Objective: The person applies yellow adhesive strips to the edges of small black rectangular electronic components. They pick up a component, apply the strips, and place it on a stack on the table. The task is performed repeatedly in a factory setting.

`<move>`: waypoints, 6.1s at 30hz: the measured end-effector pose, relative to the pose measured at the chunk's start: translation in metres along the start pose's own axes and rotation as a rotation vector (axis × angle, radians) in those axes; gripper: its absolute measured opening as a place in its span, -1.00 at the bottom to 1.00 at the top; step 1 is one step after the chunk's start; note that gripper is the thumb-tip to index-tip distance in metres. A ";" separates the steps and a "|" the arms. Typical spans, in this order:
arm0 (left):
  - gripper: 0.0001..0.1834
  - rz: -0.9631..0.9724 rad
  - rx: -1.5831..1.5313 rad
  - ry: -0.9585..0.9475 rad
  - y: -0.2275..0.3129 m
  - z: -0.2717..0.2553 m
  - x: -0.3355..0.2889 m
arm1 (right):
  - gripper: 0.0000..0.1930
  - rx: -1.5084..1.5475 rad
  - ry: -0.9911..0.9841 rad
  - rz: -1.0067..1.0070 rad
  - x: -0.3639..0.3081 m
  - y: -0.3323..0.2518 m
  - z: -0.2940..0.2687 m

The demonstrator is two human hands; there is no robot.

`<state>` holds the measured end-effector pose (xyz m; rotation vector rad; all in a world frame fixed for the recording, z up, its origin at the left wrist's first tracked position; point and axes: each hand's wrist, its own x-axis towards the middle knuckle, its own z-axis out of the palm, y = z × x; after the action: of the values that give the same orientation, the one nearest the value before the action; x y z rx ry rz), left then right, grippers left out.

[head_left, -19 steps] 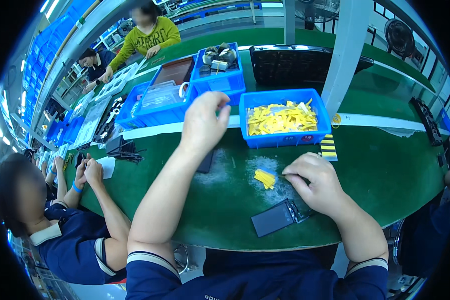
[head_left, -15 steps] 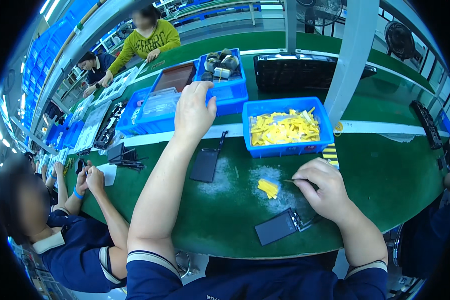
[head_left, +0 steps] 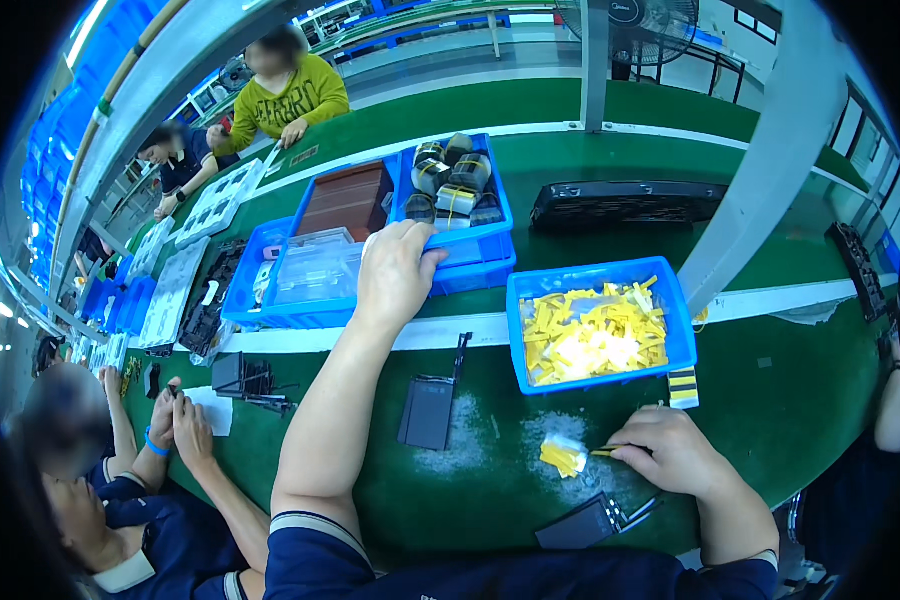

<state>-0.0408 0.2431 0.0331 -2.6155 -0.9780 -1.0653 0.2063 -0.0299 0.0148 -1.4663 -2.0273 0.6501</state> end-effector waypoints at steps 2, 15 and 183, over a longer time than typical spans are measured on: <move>-0.76 -0.058 -0.069 -0.015 0.000 -0.004 0.005 | -0.92 0.013 -0.005 0.012 0.002 0.001 -0.001; -0.71 -0.125 -0.076 -0.041 -0.009 -0.018 0.041 | -0.89 0.039 0.009 -0.025 0.003 0.002 0.001; -0.72 -0.384 -0.945 -0.191 0.228 -0.048 -0.126 | -0.85 -0.158 0.685 -0.265 -0.020 -0.035 0.023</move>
<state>0.0060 -0.0162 0.0065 -3.3885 -1.2836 -1.7286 0.1720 -0.0607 0.0181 -1.2392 -1.6918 -0.1238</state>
